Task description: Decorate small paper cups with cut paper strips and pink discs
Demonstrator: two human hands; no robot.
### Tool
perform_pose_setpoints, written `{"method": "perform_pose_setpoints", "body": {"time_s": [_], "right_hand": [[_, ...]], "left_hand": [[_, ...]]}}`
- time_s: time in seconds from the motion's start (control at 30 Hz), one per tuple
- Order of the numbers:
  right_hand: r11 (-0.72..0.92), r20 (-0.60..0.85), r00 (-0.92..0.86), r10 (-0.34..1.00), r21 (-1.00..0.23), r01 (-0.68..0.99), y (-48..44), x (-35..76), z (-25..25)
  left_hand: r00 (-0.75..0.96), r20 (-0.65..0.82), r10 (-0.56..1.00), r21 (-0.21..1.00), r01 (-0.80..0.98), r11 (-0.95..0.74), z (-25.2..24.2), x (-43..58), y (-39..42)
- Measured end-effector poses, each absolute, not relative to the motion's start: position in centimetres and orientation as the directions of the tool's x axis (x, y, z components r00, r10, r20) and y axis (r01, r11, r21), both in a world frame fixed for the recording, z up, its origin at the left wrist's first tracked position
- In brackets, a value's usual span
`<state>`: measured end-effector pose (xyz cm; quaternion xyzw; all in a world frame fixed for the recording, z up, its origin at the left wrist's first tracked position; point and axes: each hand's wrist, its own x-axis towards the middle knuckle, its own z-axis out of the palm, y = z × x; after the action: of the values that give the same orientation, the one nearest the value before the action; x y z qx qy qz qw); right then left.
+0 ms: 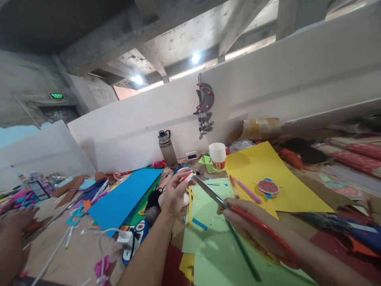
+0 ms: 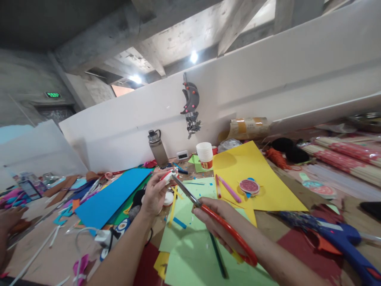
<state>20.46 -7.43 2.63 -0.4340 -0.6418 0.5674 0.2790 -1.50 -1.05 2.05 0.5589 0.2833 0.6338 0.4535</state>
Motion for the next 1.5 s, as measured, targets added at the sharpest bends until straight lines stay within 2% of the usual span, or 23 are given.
{"method": "perform_pose_setpoints", "body": {"time_s": [0.17,0.33,0.73,0.87,0.93,1.07,1.17,1.33,1.5], "right_hand": [[-0.018,-0.143,-0.55,0.823,-0.974,0.225,-7.1,20.8,2.2],[-0.058,-0.214,-0.552,0.806,-0.956,0.286,-7.5,20.8,3.2],[-0.128,-0.274,-0.428,0.861,-0.932,0.34,-8.5,19.6,4.0],[-0.124,-0.27,-0.377,0.886,-0.921,0.368,-8.5,19.2,4.3],[-0.072,-0.226,-0.403,0.887,-0.93,0.362,-8.4,19.3,3.9],[0.11,-0.044,-0.5,0.865,-0.956,0.273,-8.1,19.9,2.6],[0.228,0.064,-0.5,0.864,-0.934,0.275,-7.9,20.0,1.8],[0.351,0.182,-0.391,0.902,-0.837,0.42,-7.3,20.0,1.4],[0.41,0.226,-0.355,0.907,-0.662,0.627,-7.0,20.2,0.7]], "left_hand": [[0.075,0.439,0.895,0.886,-0.203,-0.418,2.7,-2.0,-1.0],[0.119,0.455,0.883,0.884,-0.184,-0.431,3.0,-2.6,-0.9],[0.163,0.449,0.879,0.893,-0.13,-0.432,3.5,-3.4,-1.2],[0.177,0.456,0.872,0.886,-0.18,-0.427,3.4,-3.3,-1.1],[0.168,0.445,0.88,0.889,-0.203,-0.41,3.3,-3.1,-1.1],[0.105,0.43,0.897,0.89,-0.214,-0.402,2.9,-2.6,-1.1],[0.06,0.425,0.903,0.886,-0.233,-0.402,2.5,-2.2,-0.9],[0.008,0.43,0.903,0.878,-0.239,-0.415,1.7,-1.5,-0.6],[-0.041,0.47,0.882,0.87,-0.147,-0.471,1.7,-1.1,-0.7]]}}
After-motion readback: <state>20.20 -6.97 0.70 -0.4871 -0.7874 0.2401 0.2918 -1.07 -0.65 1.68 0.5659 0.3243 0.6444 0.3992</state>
